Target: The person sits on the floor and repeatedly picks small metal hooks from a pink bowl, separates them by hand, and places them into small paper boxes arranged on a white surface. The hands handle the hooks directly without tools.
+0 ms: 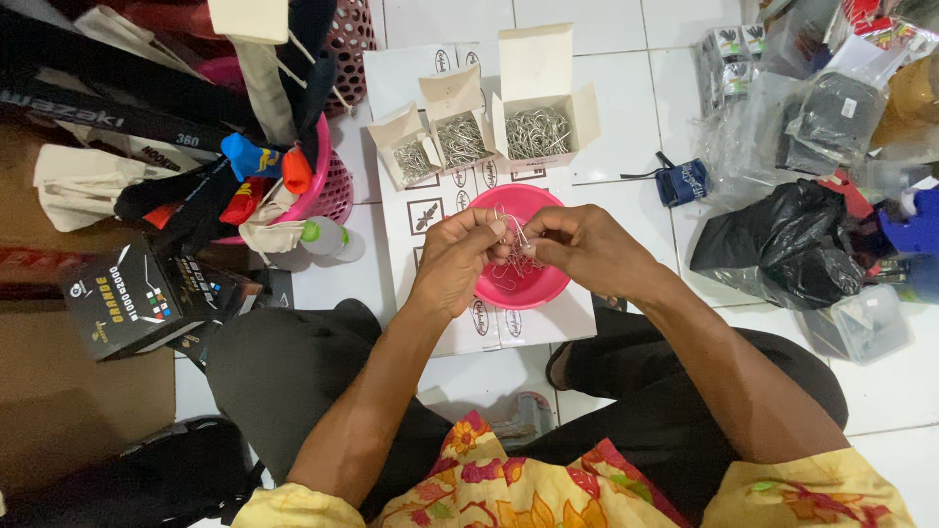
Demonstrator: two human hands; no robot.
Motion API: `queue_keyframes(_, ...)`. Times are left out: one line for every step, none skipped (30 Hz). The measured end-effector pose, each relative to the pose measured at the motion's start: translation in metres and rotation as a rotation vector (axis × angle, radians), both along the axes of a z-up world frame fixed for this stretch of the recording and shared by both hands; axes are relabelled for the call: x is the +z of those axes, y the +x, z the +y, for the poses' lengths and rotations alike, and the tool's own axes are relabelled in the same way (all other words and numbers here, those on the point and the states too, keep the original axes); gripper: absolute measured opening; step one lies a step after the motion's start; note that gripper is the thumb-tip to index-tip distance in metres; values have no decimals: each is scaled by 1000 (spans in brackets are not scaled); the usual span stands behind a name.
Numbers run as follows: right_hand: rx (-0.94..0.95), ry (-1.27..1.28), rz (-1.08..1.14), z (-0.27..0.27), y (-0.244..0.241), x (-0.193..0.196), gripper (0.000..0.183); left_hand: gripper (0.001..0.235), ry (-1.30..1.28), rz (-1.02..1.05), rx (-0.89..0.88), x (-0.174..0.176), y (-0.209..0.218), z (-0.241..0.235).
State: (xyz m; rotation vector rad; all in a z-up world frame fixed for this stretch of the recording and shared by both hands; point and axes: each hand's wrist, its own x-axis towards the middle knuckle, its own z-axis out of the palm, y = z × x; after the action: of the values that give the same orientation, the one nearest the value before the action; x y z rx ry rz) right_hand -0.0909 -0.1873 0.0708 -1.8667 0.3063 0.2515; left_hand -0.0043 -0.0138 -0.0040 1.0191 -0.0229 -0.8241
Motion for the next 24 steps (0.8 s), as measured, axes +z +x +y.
queue_keyframes(2, 0, -2, -3, 0, -3, 12, 11, 0, -2, 2, -1, 0, 0)
queue_keyframes(7, 6, -16, -6, 1, -6, 12, 12, -4, 4, 12, -1, 0, -1)
queue_keyframes(12, 12, -31, -8, 1, -9, 12, 13, -8, 9, 22, -2, -1, -1)
queue_keyframes(14, 12, -31, -7, 1, -5, 12, 13, -8, 8, 24, -4, 0, -1)
queue_keyframes(4, 41, -1, -6, 0, -2, 14, 13, -9, 3, 30, -6, 1, -1)
queue_keyframes(-7, 70, 28, -6, 0, 2, 16, 14, -11, -3, 34, -8, 2, -2)
queue_keyframes(-6, 69, 28, -5, 1, 5, 16, 14, -11, -3, 35, -8, 2, -2)
queue_keyframes(-24, 101, 33, -5, 1, 8, 14, 14, -11, -10, 32, -7, 1, -3)
queue_keyframes(-43, 133, 38, -4, 1, 10, 13, 15, -11, -18, 28, -6, 0, -3)
queue_keyframes(-43, 132, 38, -7, 0, 4, 13, 15, -12, -18, 28, -5, -1, -3)
queue_keyframes(-49, 150, 26, -9, 0, -2, 11, 15, -16, -18, 21, -3, -2, -3)
queue_keyframes(-54, 167, 14, -12, -1, -9, 10, 15, -19, -17, 15, -2, -3, -3)
queue_keyframes(-53, 167, 15, -12, -2, -7, 10, 15, -20, -17, 16, -5, -4, -3)
queue_keyframes(-62, 165, 24, -12, -1, -5, 11, 15, -19, -19, 11, -7, -4, -4)
queue_keyframes(-71, 163, 33, -11, -1, -3, 11, 15, -18, -20, 6, -10, -3, -4)
queue_keyframes(-71, 162, 33, -11, 0, -4, 11, 15, -19, -20, 6, -10, -4, -4)
queue_keyframes(-77, 187, 35, -10, 0, -4, 11, 15, -15, -27, 8, -10, -4, -5)
queue_keyframes(-83, 212, 37, -10, 0, -4, 11, 15, -11, -34, 11, -9, -3, -5)
queue_keyframes(-82, 211, 36, -9, 0, -4, 11, 15, -12, -35, 11, -8, -3, -5)
queue_keyframes(-115, 178, 21, -8, 0, -4, 13, 15, 2, -48, 15, -6, -3, -4)
queue_keyframes(-149, 145, 5, -8, 0, -5, 16, 15, 15, -62, 18, -4, -3, -4)
queue_keyframes(-150, 145, 4, -7, 1, -4, 16, 15, 15, -62, 17, -6, -2, -4)
queue_keyframes(-169, 116, -34, -6, 2, -3, 16, 15, 21, -91, 12, -8, -2, -4)
queue_keyframes(-189, 88, -71, -6, 1, -2, 16, 14, 29, -117, 6, -10, -2, -4)
